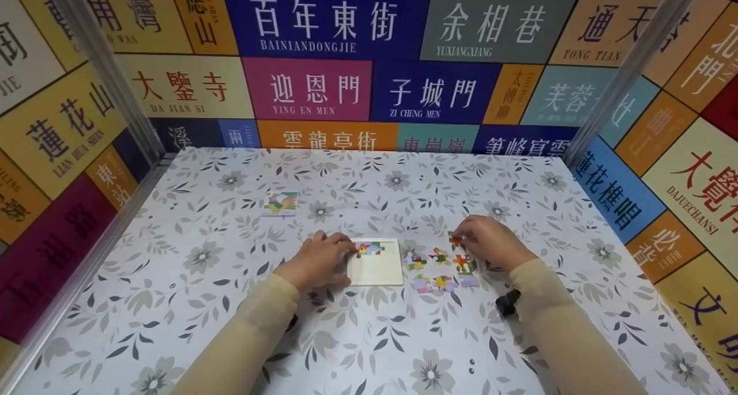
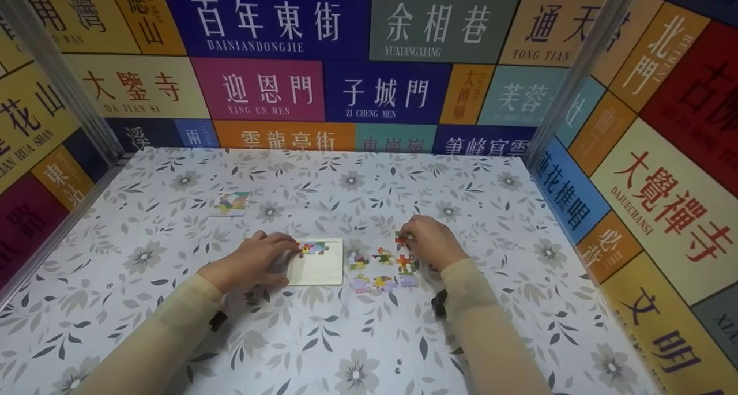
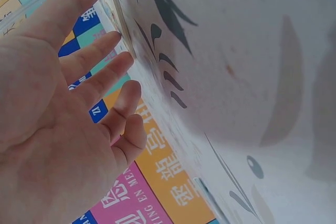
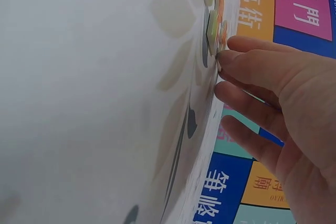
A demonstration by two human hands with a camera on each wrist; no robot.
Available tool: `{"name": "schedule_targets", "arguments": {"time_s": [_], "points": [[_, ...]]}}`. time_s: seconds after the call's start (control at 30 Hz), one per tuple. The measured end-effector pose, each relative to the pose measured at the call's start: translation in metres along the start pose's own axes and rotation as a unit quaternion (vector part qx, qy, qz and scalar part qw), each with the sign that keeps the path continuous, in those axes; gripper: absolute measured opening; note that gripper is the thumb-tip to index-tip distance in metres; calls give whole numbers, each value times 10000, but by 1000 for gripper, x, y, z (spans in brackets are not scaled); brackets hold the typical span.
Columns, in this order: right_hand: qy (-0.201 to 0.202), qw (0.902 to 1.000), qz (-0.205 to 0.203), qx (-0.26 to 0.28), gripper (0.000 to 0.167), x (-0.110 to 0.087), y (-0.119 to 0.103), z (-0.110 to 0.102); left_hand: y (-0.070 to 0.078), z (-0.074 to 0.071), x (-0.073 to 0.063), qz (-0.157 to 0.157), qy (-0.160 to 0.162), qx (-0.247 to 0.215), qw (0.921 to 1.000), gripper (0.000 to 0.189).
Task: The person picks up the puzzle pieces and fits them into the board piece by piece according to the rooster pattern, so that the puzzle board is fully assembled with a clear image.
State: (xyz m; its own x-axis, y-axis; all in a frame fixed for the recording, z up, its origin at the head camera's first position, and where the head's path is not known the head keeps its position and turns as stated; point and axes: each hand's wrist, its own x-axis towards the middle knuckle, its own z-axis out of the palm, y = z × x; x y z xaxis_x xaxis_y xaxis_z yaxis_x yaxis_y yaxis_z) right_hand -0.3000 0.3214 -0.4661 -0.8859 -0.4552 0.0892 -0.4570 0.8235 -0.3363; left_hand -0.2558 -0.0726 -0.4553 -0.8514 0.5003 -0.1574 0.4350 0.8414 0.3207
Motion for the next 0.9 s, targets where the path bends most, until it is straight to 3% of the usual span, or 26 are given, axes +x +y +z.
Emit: {"name": "schedule_targets", "arguments": {"time_s": [0.47, 0.73, 0.9], "points": [[20, 10000, 88, 3, 15, 1, -9, 3, 0, 0, -1, 22, 23, -14, 10000, 64], [139, 9996, -219, -141, 15, 5, -28, 6, -1, 1, -1, 272, 237, 69, 9993, 62], [178, 9990, -394, -146, 14, 10, -42, 9, -1, 1, -2, 241, 195, 38, 9995, 61]]}}
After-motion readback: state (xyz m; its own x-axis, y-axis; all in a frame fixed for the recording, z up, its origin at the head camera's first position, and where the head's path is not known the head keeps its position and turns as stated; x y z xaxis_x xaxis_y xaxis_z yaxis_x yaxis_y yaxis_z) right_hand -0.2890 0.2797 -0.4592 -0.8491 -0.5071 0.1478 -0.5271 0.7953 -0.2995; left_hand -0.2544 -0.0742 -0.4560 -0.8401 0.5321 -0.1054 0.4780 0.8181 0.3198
